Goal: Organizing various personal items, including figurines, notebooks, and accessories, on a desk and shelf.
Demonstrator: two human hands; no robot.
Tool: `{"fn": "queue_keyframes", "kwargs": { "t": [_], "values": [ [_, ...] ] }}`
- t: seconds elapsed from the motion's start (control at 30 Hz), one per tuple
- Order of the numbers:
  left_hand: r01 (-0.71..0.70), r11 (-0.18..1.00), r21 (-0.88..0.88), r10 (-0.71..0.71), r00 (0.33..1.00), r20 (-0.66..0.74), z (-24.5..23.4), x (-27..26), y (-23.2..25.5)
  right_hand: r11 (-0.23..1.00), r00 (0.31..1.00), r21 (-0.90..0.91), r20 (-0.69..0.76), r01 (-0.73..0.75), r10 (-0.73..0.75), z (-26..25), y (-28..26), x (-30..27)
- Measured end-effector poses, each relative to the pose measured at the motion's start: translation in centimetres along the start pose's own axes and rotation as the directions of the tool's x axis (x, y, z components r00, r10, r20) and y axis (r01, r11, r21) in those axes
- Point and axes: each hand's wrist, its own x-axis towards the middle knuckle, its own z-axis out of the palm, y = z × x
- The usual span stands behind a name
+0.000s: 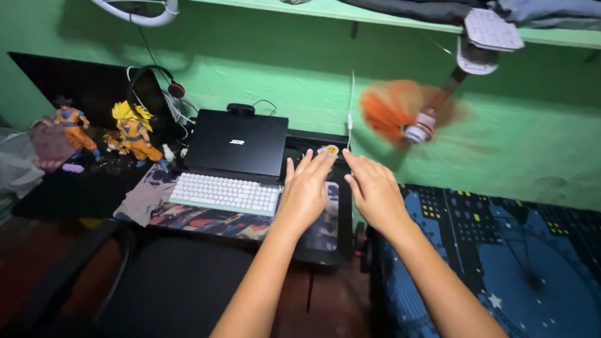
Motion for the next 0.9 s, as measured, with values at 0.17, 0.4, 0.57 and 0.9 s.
{"fn": "queue_keyframes", "kwargs": {
  "t": [0.17,0.4,0.57,0.9],
  "values": [
    [0.007,1.000,-0.014,-0.007,1.000,-0.011,0.0,1.2,-1.9,0.998,1.000,0.065,-0.013,0.014,-0.013,1.3,0.0,2.1],
    [0.021,1.000,-0.002,-0.021,1.000,-0.001,-0.6,3.7,-1.8,0.997,1.000,0.081,0.001,-0.011,0.011,2.5,2.1,4.0],
    [-0.036,0.998,0.047,0.039,0.997,-0.064,0.4,5.2,-2.7,0.996,0.999,0.082,-0.008,0.034,-0.034,3.1,4.0,5.0],
    [-0.083,0.988,0.129,0.097,0.989,-0.109,0.3,12.3,-2.3,0.989,0.988,0.041,-0.058,0.143,-0.141,0.5,8.6,11.4]
  ]
}}
